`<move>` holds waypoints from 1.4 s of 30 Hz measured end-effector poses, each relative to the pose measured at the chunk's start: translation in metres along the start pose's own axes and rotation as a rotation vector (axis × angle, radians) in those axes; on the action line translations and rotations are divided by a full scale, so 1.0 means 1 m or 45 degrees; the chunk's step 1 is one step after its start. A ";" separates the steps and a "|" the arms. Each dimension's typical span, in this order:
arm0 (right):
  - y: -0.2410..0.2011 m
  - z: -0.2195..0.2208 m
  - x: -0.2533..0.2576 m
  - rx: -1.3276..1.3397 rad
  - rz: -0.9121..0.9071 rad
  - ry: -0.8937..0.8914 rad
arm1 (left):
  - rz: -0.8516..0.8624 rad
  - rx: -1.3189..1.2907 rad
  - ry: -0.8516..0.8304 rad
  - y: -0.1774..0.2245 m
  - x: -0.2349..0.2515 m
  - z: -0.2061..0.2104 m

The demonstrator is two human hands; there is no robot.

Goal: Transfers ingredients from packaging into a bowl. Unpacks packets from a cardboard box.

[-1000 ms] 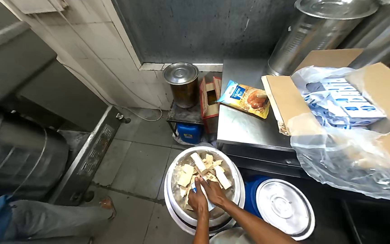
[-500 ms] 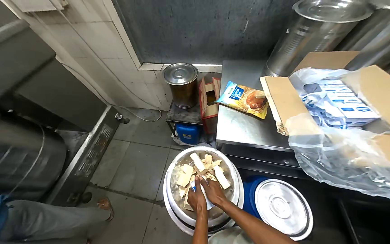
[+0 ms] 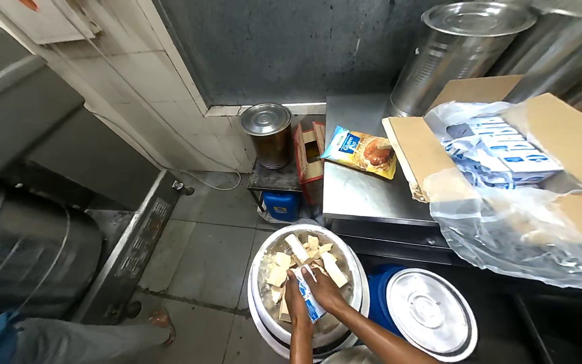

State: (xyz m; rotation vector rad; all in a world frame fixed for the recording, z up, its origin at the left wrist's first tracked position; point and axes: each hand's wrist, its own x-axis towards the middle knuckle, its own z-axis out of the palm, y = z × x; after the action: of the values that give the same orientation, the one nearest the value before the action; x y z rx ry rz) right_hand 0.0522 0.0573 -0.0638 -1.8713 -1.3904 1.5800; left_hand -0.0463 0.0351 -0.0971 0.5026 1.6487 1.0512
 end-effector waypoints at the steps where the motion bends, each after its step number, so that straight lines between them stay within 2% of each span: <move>1: 0.000 0.003 -0.003 -0.020 -0.002 0.061 | -0.032 0.094 0.013 0.011 -0.008 0.002; 4: -0.001 0.007 -0.009 -0.178 -0.016 0.149 | -0.112 0.277 0.141 0.028 -0.020 0.010; 7: -0.006 0.004 -0.010 -0.246 -0.042 0.074 | -0.045 0.449 0.289 0.026 -0.019 0.012; 11: -0.001 0.005 -0.006 -0.219 -0.071 0.023 | -0.107 0.518 0.281 0.043 -0.031 0.012; 18: 0.007 0.007 -0.002 -0.166 -0.099 0.020 | -0.078 0.544 0.250 0.018 -0.009 0.006; 22: 0.007 0.005 0.000 -0.151 -0.155 0.018 | -0.093 0.520 0.250 0.033 -0.016 0.007; 26: 0.007 0.006 0.004 -0.170 -0.150 -0.004 | -0.099 0.516 0.314 0.026 -0.012 0.008; 28: 0.003 0.004 0.008 -0.204 -0.096 -0.050 | -0.181 0.512 0.287 0.031 -0.012 0.008; 30: 0.001 0.000 0.011 -0.194 0.010 -0.128 | -0.254 0.432 0.189 0.024 -0.002 0.000; 32: 0.012 -0.004 0.014 -0.050 0.024 -0.175 | -0.221 0.225 0.073 0.005 0.014 -0.013; 35: 0.021 -0.015 0.003 0.086 -0.175 -0.179 | -0.225 -0.237 -0.018 -0.002 0.017 -0.026; 37: 0.017 -0.017 -0.012 -0.034 -0.345 -0.105 | -0.293 -0.468 0.018 0.009 0.007 -0.025; 39: 0.014 -0.011 -0.023 -0.159 -0.432 -0.014 | -0.365 -0.552 0.147 0.014 0.002 -0.021; 42: 0.020 -0.001 -0.022 -0.097 -0.503 0.101 | -0.388 -0.650 0.291 0.017 -0.006 -0.011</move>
State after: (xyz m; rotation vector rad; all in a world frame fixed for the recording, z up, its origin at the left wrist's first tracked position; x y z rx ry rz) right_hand 0.0641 0.0306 -0.0661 -1.5542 -1.6789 1.2611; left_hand -0.0575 0.0348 -0.0795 -0.2047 1.5103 1.2707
